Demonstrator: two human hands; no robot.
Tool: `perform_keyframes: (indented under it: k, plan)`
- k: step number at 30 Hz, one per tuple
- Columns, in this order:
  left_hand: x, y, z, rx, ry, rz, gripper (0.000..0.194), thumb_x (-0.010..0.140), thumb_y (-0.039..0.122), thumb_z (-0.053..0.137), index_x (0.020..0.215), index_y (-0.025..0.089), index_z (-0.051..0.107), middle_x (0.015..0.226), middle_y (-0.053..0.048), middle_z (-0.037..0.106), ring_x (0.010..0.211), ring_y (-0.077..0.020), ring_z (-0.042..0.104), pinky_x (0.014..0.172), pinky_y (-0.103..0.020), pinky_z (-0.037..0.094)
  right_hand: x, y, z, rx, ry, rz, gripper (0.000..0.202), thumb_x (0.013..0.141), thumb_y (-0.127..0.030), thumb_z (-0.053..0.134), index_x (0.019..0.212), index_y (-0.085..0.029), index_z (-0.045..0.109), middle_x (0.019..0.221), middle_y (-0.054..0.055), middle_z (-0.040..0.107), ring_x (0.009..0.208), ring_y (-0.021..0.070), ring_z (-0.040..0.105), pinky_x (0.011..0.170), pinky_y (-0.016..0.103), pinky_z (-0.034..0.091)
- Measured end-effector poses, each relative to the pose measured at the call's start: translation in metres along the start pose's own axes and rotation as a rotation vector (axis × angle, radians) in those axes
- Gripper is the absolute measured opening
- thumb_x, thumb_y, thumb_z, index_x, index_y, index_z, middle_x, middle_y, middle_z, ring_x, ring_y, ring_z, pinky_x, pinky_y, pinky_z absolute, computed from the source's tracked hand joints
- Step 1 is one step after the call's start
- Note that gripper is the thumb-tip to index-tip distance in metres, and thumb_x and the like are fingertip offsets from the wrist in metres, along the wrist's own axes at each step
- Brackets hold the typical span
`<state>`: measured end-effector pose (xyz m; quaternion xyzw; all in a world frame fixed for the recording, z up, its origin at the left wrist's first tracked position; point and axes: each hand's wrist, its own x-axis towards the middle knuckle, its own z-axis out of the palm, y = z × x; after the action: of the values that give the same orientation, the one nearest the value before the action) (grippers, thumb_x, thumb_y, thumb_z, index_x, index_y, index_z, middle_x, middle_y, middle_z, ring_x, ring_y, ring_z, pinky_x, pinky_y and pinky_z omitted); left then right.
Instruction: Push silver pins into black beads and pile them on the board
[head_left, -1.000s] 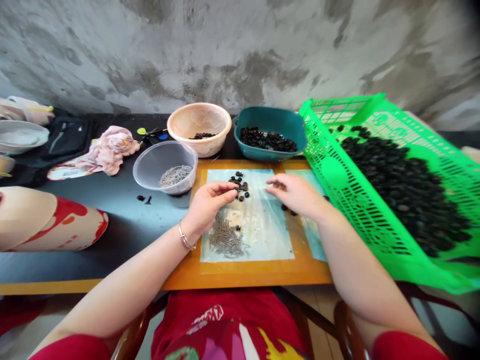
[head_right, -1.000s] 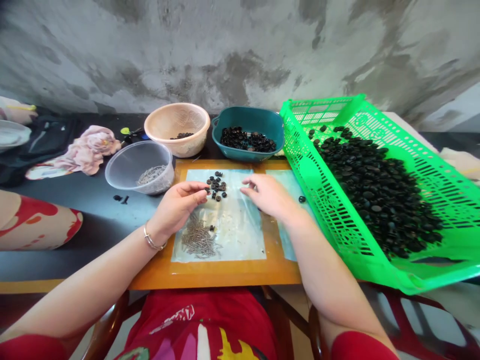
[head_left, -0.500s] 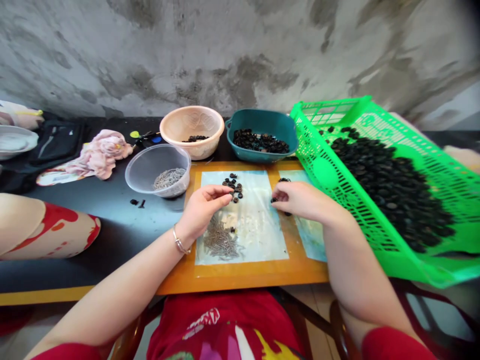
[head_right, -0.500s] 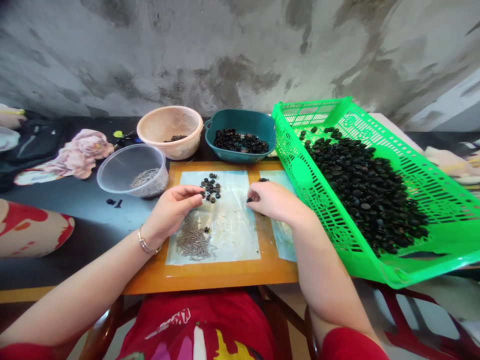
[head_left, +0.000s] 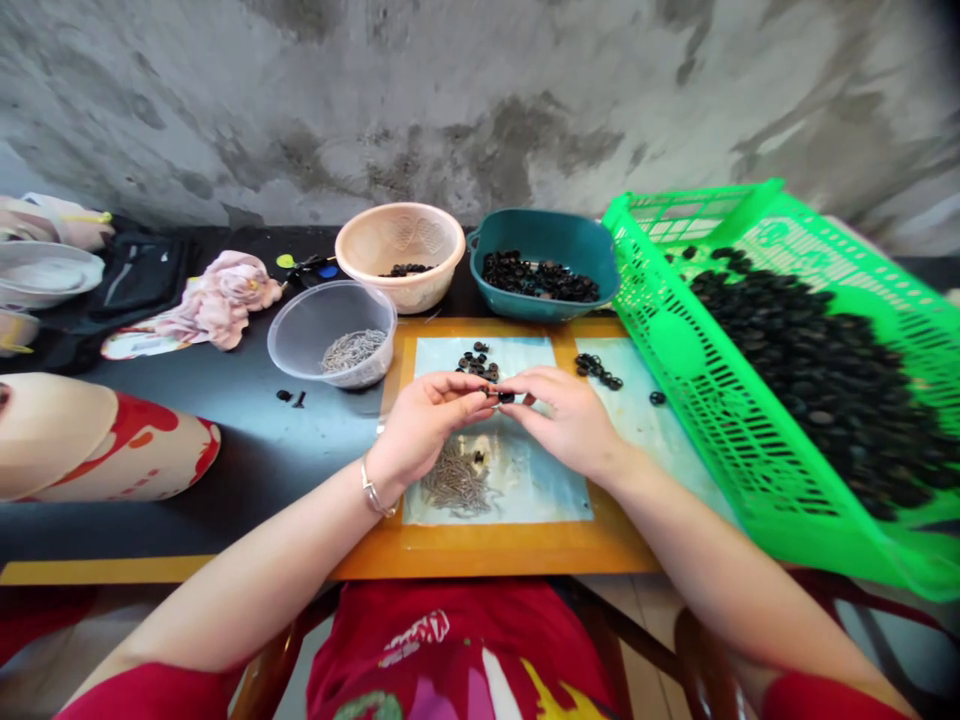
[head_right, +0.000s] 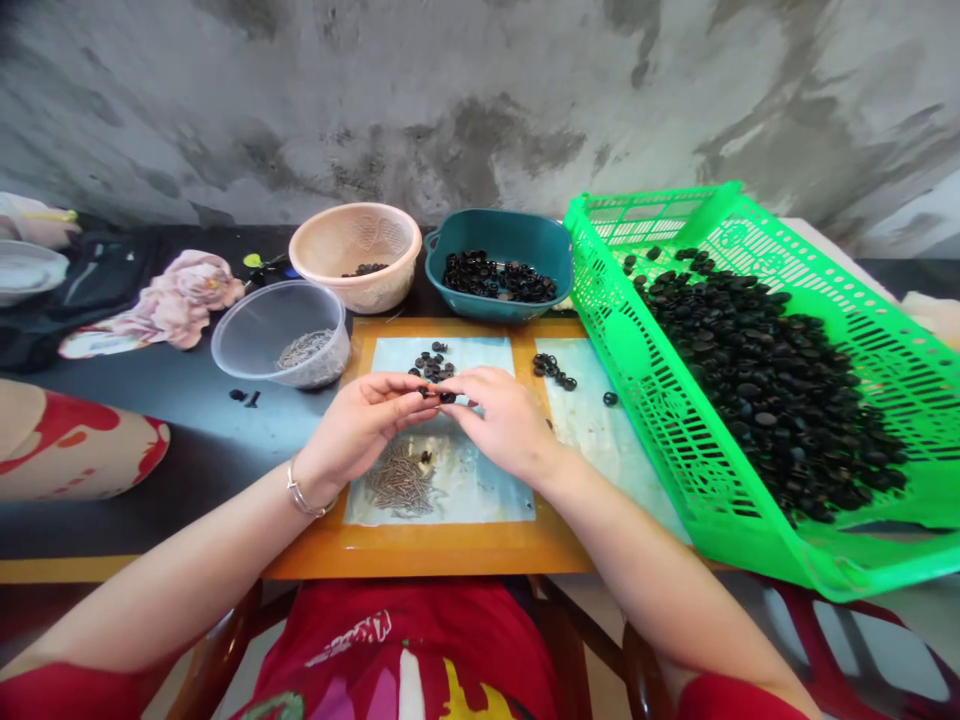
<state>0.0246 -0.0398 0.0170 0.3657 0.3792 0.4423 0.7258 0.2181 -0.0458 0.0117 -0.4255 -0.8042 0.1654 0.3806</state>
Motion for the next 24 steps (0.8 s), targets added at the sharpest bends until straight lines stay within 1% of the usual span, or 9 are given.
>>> perform_keyframes:
  k: [2,4,7,9,13,16,19,21,24]
  plan:
    - [-0.001,0.002,0.001,-0.042,-0.002,-0.014,0.027,0.068,0.02,0.084,0.09,0.01,0.072,0.09,-0.009,0.077,0.081,-0.0163,0.072,0.084,-0.031,0.057,-0.001,-0.002,0.002,0.012,0.05,0.017,0.023,0.086,-0.016,0.069,0.108,-0.019,0.07,0.097,0.006,0.072,0.087,0.019,0.067,0.081,0.035,0.055]
    - [-0.002,0.003,0.003,-0.061,-0.011,-0.017,0.026,0.068,0.02,0.084,0.089,0.01,0.072,0.091,-0.009,0.077,0.081,-0.0161,0.073,0.084,-0.031,0.058,-0.002,-0.005,0.003,0.012,0.111,0.075,0.029,0.082,-0.016,0.073,0.11,-0.018,0.068,0.096,0.005,0.072,0.081,0.0179,0.068,0.078,0.034,0.056]
    - [-0.005,0.004,0.005,-0.083,-0.032,-0.007,0.024,0.069,0.019,0.083,0.089,0.011,0.073,0.091,-0.008,0.077,0.082,-0.0163,0.073,0.085,-0.03,0.058,-0.001,-0.011,0.001,0.037,0.164,0.118,0.023,0.08,-0.017,0.076,0.101,-0.019,0.069,0.09,0.003,0.073,0.073,0.0157,0.067,0.07,0.03,0.057]
    - [-0.007,0.004,0.006,-0.1,-0.047,-0.002,0.023,0.07,0.018,0.083,0.089,0.011,0.073,0.09,-0.007,0.077,0.082,-0.0159,0.073,0.085,-0.03,0.058,0.0,-0.015,0.0,0.061,0.173,0.085,0.017,0.081,-0.016,0.075,0.096,-0.02,0.07,0.09,0.003,0.074,0.077,0.0163,0.068,0.07,0.029,0.057]
    - [-0.008,0.004,0.007,-0.123,-0.067,-0.002,0.022,0.069,0.019,0.084,0.088,0.012,0.074,0.089,-0.007,0.077,0.082,-0.0158,0.072,0.085,-0.03,0.058,0.001,-0.02,-0.002,0.089,0.186,0.023,0.018,0.084,-0.015,0.072,0.1,-0.021,0.072,0.097,0.004,0.074,0.088,0.0182,0.07,0.077,0.031,0.058]
    - [-0.008,0.005,0.007,-0.112,-0.049,0.009,0.023,0.069,0.02,0.084,0.088,0.012,0.074,0.088,-0.006,0.076,0.082,-0.0164,0.072,0.082,-0.03,0.058,0.0,-0.022,-0.003,0.086,0.195,0.044,0.021,0.084,-0.017,0.072,0.105,-0.023,0.072,0.098,0.003,0.074,0.083,0.0175,0.07,0.076,0.032,0.058]
    - [-0.007,0.004,0.006,-0.067,-0.005,0.019,0.026,0.066,0.022,0.086,0.088,0.013,0.075,0.082,-0.005,0.076,0.075,-0.0142,0.071,0.076,-0.027,0.057,-0.002,-0.022,-0.003,0.079,0.204,0.088,0.022,0.083,-0.02,0.074,0.105,-0.022,0.071,0.095,0.002,0.075,0.074,0.0157,0.068,0.075,0.032,0.058]
    - [-0.006,0.004,0.005,-0.028,0.014,0.024,0.027,0.065,0.023,0.087,0.087,0.014,0.075,0.078,-0.004,0.075,0.07,-0.0128,0.07,0.073,-0.025,0.056,-0.003,-0.023,-0.003,0.077,0.197,0.089,0.02,0.082,-0.021,0.075,0.102,-0.021,0.072,0.093,0.002,0.075,0.073,0.0153,0.068,0.075,0.032,0.057]
    - [-0.006,0.003,0.004,0.015,0.016,0.039,0.027,0.064,0.024,0.087,0.087,0.014,0.076,0.077,-0.004,0.075,0.068,-0.0128,0.069,0.071,-0.025,0.054,-0.004,-0.023,-0.004,0.075,0.177,0.063,0.018,0.083,-0.022,0.075,0.101,-0.021,0.072,0.089,0.001,0.074,0.073,0.0155,0.067,0.074,0.031,0.056]
